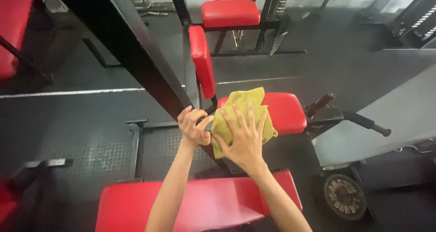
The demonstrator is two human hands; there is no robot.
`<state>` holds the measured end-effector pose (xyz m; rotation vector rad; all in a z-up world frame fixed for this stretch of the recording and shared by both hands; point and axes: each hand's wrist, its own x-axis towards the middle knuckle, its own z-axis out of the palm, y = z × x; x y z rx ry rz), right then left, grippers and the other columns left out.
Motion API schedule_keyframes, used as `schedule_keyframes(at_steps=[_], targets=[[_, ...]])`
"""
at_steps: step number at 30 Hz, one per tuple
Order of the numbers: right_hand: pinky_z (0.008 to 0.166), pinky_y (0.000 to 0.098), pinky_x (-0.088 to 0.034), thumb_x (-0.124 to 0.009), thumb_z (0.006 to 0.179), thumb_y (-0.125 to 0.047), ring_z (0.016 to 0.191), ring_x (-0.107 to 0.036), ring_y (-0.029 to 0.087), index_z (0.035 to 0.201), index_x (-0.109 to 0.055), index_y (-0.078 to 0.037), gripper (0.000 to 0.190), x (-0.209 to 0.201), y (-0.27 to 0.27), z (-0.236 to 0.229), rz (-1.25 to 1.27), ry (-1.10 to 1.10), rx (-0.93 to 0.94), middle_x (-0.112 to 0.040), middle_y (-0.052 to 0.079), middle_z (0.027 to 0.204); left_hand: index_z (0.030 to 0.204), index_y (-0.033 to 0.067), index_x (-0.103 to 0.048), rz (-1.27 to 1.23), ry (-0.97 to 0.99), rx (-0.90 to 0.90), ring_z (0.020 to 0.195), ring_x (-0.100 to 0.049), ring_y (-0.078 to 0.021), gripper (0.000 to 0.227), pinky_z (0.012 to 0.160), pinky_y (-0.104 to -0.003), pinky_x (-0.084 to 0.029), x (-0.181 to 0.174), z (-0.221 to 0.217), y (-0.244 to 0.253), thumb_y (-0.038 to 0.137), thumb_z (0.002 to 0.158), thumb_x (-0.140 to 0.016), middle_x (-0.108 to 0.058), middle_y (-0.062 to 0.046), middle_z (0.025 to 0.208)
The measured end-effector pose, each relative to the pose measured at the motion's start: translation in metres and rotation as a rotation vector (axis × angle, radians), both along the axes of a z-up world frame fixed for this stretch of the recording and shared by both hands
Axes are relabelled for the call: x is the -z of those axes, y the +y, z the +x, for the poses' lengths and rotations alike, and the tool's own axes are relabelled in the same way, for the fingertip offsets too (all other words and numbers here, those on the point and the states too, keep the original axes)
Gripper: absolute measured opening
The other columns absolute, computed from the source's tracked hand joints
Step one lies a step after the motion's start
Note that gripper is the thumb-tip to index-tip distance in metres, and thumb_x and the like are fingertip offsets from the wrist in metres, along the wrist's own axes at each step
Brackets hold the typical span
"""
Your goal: Wiping down various parts of gym weight benches and frames with a yellow cloth.
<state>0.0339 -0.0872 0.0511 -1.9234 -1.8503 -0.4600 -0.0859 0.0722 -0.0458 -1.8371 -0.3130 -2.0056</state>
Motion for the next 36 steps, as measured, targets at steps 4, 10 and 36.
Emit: schedule_keyframes(at_steps=[4,10,36], targets=[[0.109,0.0784,-0.027,-0.068,0.082,-0.057,0.144,-0.041,0.043,0.140,-0.061,-0.038,0.061,0.006,0.024,0.005,0.064,0.002,0.043,-0.056,0.004,0.146,0.106,0.0252,-0.078,0.002,-0.011,-0.015,0.079,-0.064,-0.0186,0.053,0.108,-0.043,-0.045,0.002,0.002,0.001,0.051,0.103,-0.031,-0.069,-0.002,0.092],[0.108,0.0655,-0.038,-0.058,0.079,-0.057,0.130,-0.055,0.034,0.133,-0.064,-0.042,0.056,0.029,0.117,0.025,-0.252,-0.026,0.056,-0.063,-0.003,0.130,0.108,0.0255,-0.076,-0.002,0.010,-0.026,0.079,-0.063,-0.0187,0.054,0.108,-0.044,-0.045,-0.005,-0.002,-0.003,0.049,0.104,-0.029,-0.069,-0.001,0.093],[0.113,0.0707,-0.031,-0.060,0.073,-0.068,0.131,-0.054,0.026,0.133,-0.061,-0.046,0.065,0.036,0.144,0.031,-0.480,0.030,0.082,-0.065,-0.008,0.126,0.105,0.0249,-0.080,0.008,0.042,-0.034,0.080,-0.064,-0.0184,0.050,0.108,-0.045,-0.046,0.000,-0.008,0.000,0.044,0.101,-0.034,-0.067,-0.001,0.091]])
